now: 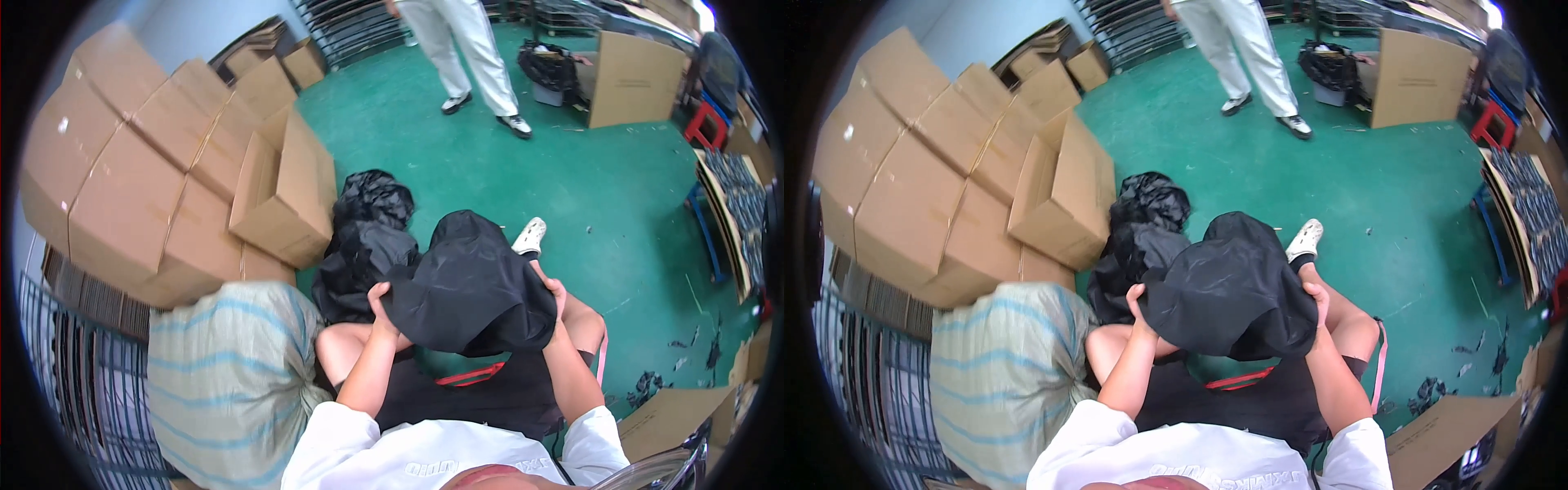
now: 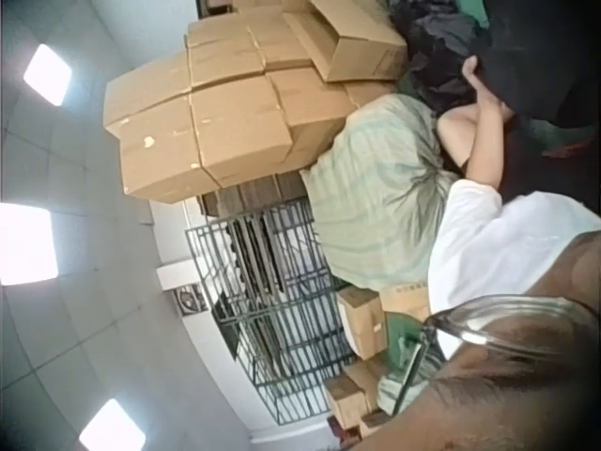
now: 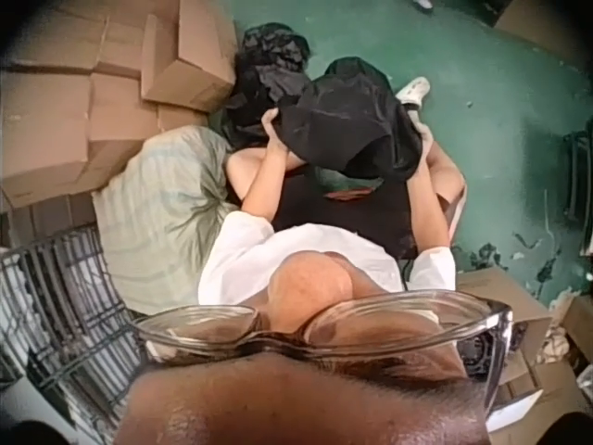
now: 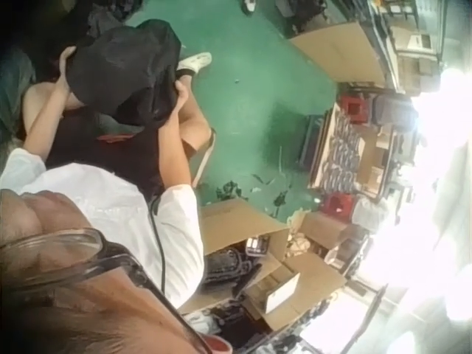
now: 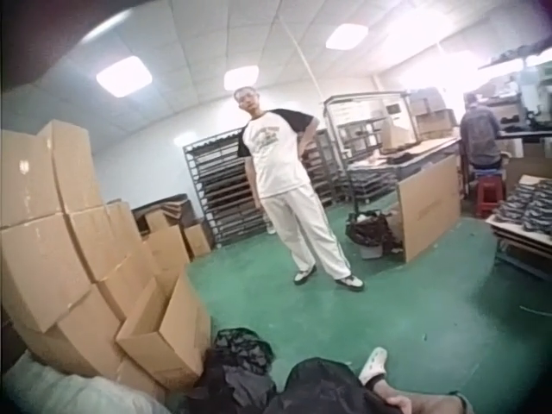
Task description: Inspecting and organizing black fabric covers for sports or outdoor goods.
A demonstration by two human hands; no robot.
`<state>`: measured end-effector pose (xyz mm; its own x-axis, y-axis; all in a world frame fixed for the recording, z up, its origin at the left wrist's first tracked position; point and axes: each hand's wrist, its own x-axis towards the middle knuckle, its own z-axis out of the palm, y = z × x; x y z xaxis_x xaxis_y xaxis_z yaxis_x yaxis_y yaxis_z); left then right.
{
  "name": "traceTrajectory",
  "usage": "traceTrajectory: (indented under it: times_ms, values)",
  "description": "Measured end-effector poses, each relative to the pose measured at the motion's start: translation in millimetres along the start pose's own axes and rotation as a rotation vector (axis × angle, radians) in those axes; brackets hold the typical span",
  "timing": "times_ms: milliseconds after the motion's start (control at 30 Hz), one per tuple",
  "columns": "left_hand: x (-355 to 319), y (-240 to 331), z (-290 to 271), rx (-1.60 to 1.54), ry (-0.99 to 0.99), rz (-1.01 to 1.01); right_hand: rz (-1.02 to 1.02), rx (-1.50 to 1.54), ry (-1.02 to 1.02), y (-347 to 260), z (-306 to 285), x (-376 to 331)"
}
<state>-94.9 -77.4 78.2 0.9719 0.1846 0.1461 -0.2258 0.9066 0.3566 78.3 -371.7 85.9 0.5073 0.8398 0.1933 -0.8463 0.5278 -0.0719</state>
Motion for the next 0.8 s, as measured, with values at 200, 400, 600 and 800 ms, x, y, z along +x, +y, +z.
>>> traceTrajectory:
  times_ms: [200, 400, 600, 800]
  values:
    - [-5, -7, 10, -0.016, 0.214, -0.055, 0.090, 0.174, 0.132, 0, -15, -16]
    - [-4, -23, 12, 0.002, 0.315, -0.027, 0.079, 0.270, 0.108, 2, -8, -30]
    - [-34, -39, -3, -0.155, 0.364, 0.049, 0.129, 0.053, 0.263, 5, 11, -22]
    - [-73, -35, -4, -0.240, 0.181, -0.109, 0.159, 0.098, 0.297, 19, -11, -29]
